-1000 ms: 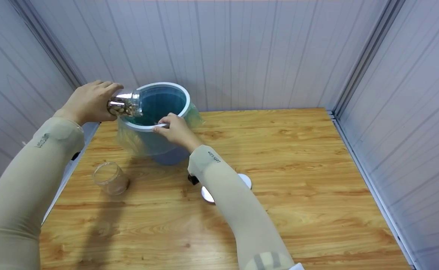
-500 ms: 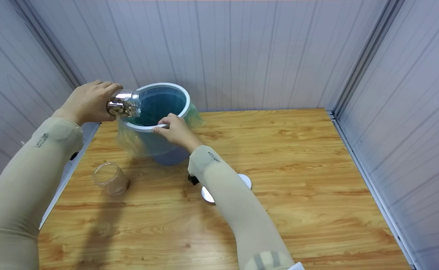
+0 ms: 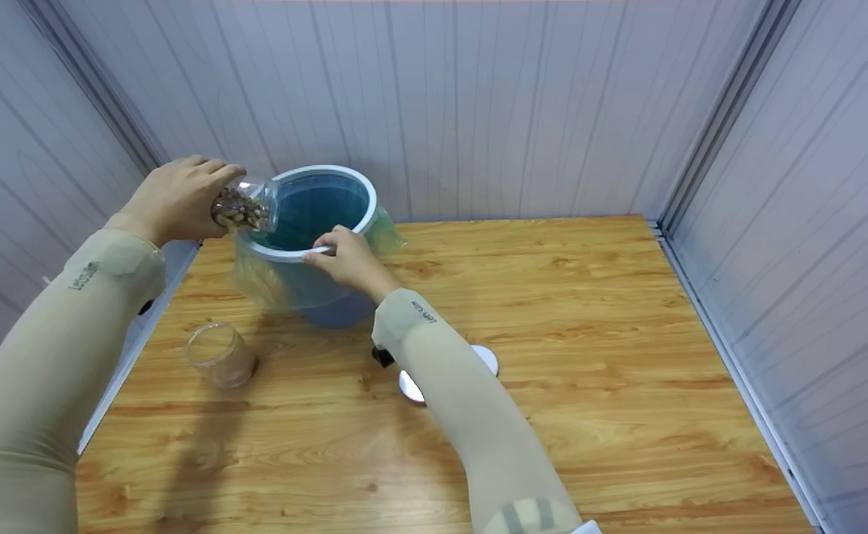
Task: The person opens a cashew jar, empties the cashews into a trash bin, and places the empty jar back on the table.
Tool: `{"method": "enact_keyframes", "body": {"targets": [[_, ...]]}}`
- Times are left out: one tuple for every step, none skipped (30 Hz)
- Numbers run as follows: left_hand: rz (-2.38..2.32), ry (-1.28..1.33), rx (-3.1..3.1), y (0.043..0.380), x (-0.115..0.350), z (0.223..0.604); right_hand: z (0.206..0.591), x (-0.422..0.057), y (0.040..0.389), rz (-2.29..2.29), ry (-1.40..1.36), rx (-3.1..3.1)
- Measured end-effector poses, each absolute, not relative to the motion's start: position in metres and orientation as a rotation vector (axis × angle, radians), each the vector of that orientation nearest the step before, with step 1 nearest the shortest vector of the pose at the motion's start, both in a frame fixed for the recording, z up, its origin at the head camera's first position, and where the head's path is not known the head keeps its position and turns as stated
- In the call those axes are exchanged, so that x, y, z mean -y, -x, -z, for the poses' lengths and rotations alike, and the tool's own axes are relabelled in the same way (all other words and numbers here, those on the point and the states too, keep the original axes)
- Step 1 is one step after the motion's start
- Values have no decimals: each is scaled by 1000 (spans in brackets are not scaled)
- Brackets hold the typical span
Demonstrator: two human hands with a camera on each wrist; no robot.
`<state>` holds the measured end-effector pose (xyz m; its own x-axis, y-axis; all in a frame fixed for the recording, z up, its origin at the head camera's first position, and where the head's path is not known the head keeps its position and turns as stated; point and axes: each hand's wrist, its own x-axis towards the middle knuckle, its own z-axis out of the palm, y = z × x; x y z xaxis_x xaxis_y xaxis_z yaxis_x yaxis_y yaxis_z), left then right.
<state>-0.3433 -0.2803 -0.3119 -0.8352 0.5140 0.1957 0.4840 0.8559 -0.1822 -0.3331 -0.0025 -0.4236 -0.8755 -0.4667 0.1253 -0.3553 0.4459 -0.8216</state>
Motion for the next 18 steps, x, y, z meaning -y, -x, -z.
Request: {"method": "enact_keyframes", "body": {"targets": [[-188, 764, 2794, 343, 280, 312, 424, 2, 333, 1414, 732, -2569], [-191, 764, 2795, 343, 279, 311, 424, 2, 334, 1411, 733, -2571], [-192, 763, 2796, 343, 279, 311, 424, 2, 334, 1408, 732, -2572], [-193, 761, 2798, 343, 279, 311, 424, 2, 333, 1406, 732, -2573], [-193, 760, 2799, 343, 279, 311, 424, 2, 333, 1407, 731, -2573], [-193, 760, 2800, 343, 279, 311, 423, 2, 333, 1407, 732, -2572], [-194, 762, 2798, 343, 279, 311, 423, 3, 333, 1408, 732, -2572], [-194, 764, 2797, 343, 279, 311, 424, 3, 333, 1409, 731, -2571], [-194, 767, 2796, 343, 279, 311, 424, 3, 333, 1410, 730, -2571], [-198, 771, 2794, 343, 280, 311, 423, 3, 333, 1410, 730, -2572], [-200, 774, 2792, 343, 280, 311, 424, 3, 333, 1411, 731, -2573], [-202, 778, 2789, 343, 280, 311, 424, 3, 333, 1410, 732, -2574], [-205, 781, 2787, 343, 280, 311, 424, 3, 334, 1408, 731, -2576], [-207, 784, 2785, 344, 281, 311, 424, 3, 334, 1406, 732, -2577], [-212, 789, 2783, 344, 281, 310, 424, 3, 334, 1407, 733, -2577], [-218, 794, 2780, 344, 281, 310, 424, 3, 334, 1410, 735, -2574], [-221, 799, 2778, 344, 281, 310, 424, 3, 334, 1413, 735, -2572], [-224, 803, 2777, 344, 281, 310, 424, 3, 334, 1417, 733, -2569]]}}
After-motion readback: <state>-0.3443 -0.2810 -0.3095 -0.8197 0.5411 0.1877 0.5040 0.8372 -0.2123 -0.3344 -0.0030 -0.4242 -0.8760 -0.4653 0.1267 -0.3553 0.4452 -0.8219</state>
